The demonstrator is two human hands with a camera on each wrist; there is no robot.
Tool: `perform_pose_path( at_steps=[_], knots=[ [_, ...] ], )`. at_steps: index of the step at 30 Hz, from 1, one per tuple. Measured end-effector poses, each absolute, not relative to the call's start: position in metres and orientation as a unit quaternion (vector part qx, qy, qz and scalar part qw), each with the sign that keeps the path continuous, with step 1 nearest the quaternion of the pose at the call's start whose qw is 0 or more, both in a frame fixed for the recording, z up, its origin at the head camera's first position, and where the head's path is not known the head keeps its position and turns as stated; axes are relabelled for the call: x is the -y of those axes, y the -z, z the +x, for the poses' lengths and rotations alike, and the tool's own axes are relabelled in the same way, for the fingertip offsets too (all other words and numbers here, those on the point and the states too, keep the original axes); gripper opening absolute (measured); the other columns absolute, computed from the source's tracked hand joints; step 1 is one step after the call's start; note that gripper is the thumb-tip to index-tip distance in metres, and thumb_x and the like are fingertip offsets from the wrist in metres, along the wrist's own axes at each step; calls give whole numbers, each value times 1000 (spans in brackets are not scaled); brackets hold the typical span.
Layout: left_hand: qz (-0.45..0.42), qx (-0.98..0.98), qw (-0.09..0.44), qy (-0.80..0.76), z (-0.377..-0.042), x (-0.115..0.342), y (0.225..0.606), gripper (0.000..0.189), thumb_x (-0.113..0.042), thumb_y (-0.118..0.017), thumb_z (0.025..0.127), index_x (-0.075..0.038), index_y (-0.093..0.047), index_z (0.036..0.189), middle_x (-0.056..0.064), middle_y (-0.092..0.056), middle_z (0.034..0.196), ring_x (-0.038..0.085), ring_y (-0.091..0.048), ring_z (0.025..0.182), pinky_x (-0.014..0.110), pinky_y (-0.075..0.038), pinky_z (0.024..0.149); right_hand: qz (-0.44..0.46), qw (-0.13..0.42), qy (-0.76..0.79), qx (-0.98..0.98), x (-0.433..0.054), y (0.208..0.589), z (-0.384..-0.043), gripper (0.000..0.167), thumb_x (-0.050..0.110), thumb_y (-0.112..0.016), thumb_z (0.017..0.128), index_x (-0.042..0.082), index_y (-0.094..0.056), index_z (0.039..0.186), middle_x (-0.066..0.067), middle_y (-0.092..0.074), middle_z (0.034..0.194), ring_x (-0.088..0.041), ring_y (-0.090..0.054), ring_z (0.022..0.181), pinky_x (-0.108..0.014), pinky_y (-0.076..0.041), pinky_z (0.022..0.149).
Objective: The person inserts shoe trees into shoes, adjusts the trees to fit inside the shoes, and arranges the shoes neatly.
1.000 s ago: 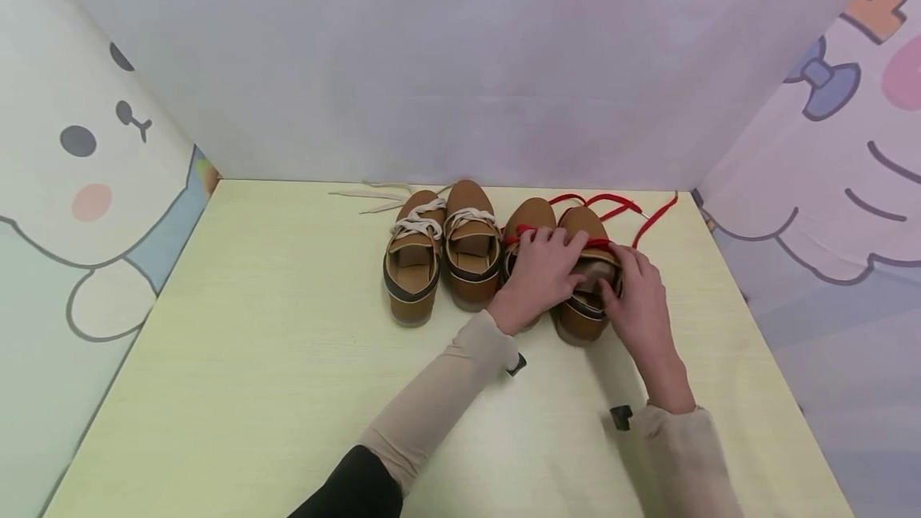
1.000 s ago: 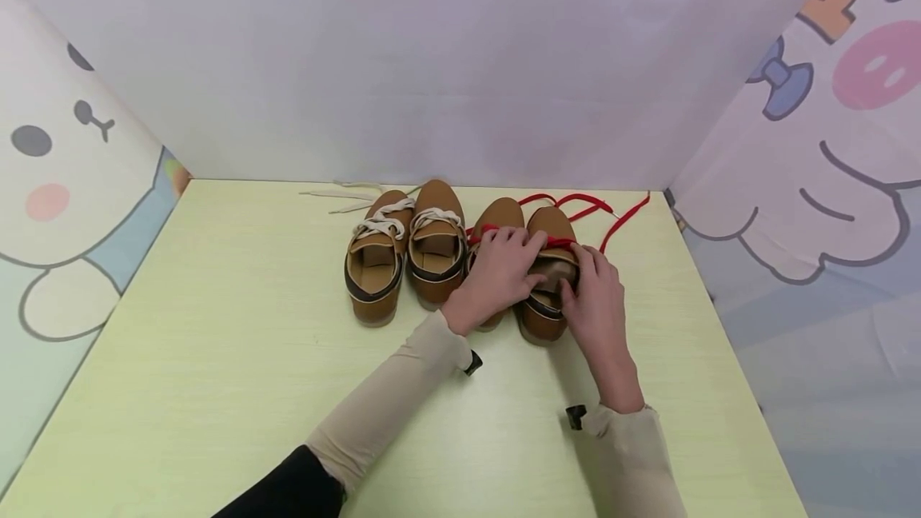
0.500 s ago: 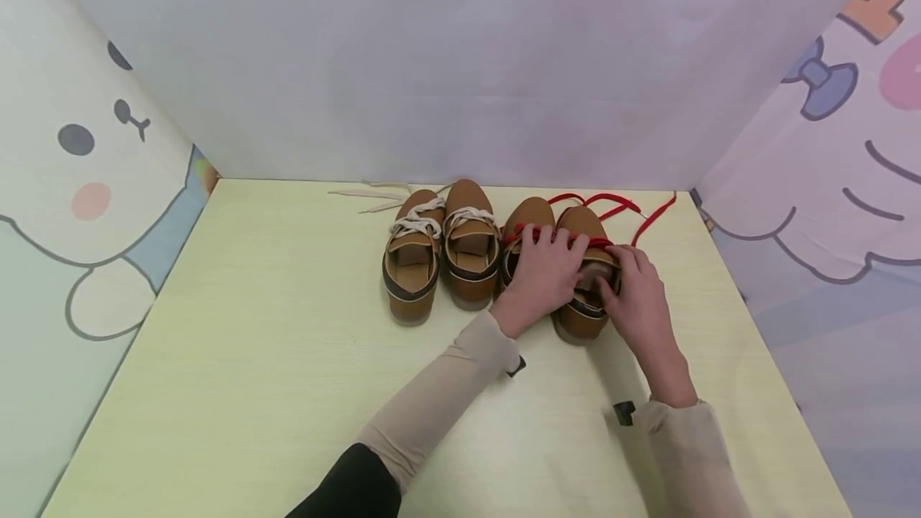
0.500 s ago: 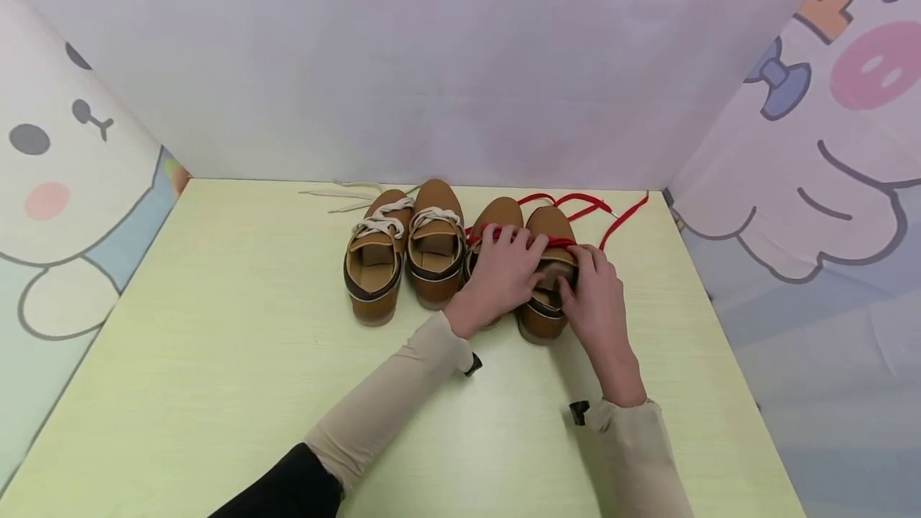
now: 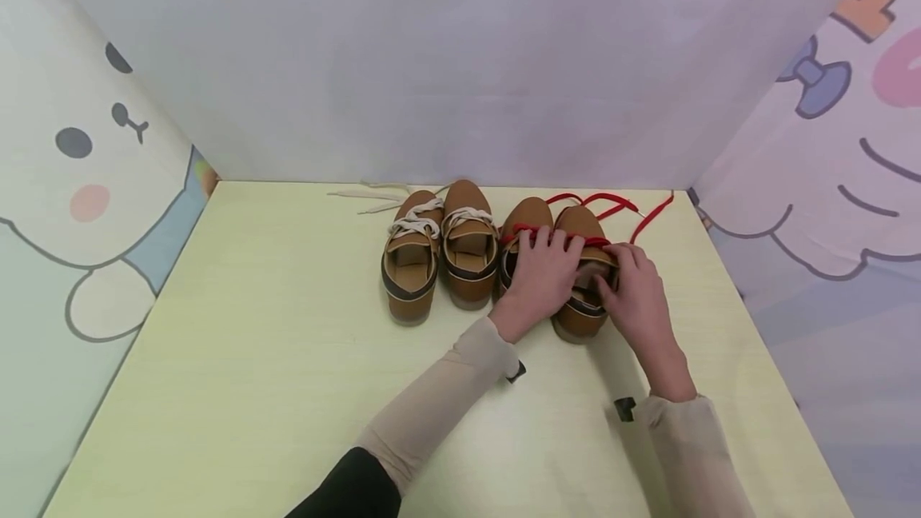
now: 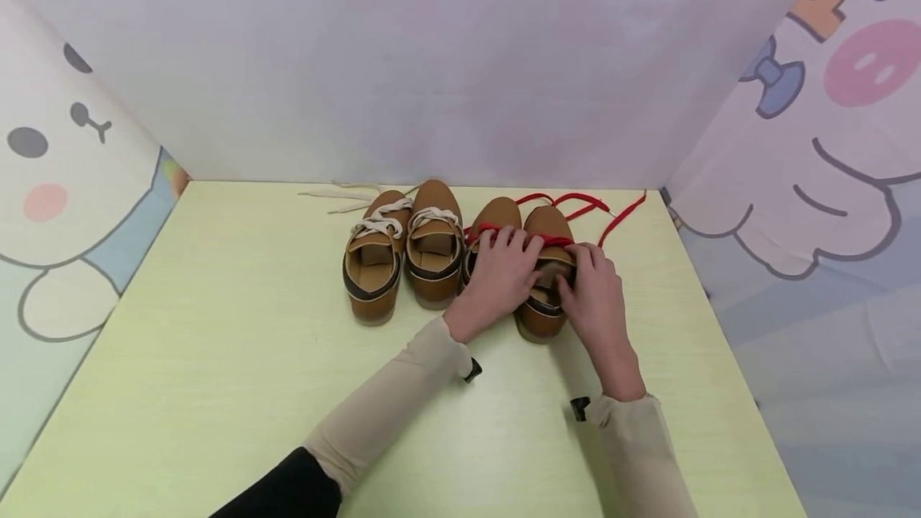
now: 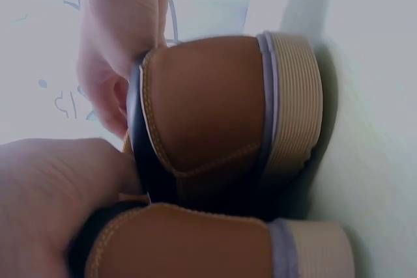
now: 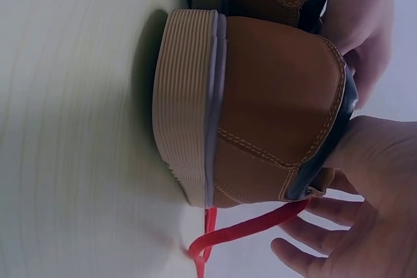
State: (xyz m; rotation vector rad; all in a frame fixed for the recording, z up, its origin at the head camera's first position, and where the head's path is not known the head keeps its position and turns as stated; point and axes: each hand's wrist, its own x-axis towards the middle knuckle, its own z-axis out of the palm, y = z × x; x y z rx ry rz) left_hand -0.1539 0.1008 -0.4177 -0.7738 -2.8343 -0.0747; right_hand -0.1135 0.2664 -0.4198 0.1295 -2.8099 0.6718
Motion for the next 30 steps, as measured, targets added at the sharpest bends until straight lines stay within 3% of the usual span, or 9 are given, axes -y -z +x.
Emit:
perform_pose_path(
  at_steps=[10,18,30],
  knots=[
    [-270,949,153,44,-119,-87,418,40,-36,-58,102,-23,-59,139,5,-59,145,33,-45,147,53,-41,118,102,152,-227,957,-271,426,-117,54,-2,-78,87,-8,-54,136,-33,-51,137,-53,-47,124,-67,-39,106],
    [-288,947,145,12,-110,-81,428,37,-45,-53,105,-31,-66,137,2,-56,147,35,-35,153,54,-37,121,113,149,-237,953,-271,425,-120,53,-4,-77,87,-7,-56,135,-33,-52,139,-55,-47,127,-70,-37,107],
    [-290,947,137,-12,-110,-79,433,42,-51,-42,109,-32,-66,138,1,-49,154,32,-34,152,54,-34,122,102,137,-229,958,-270,426,-119,52,-2,-77,88,-6,-57,136,-32,-53,139,-55,-47,127,-70,-39,107]
  ],
)
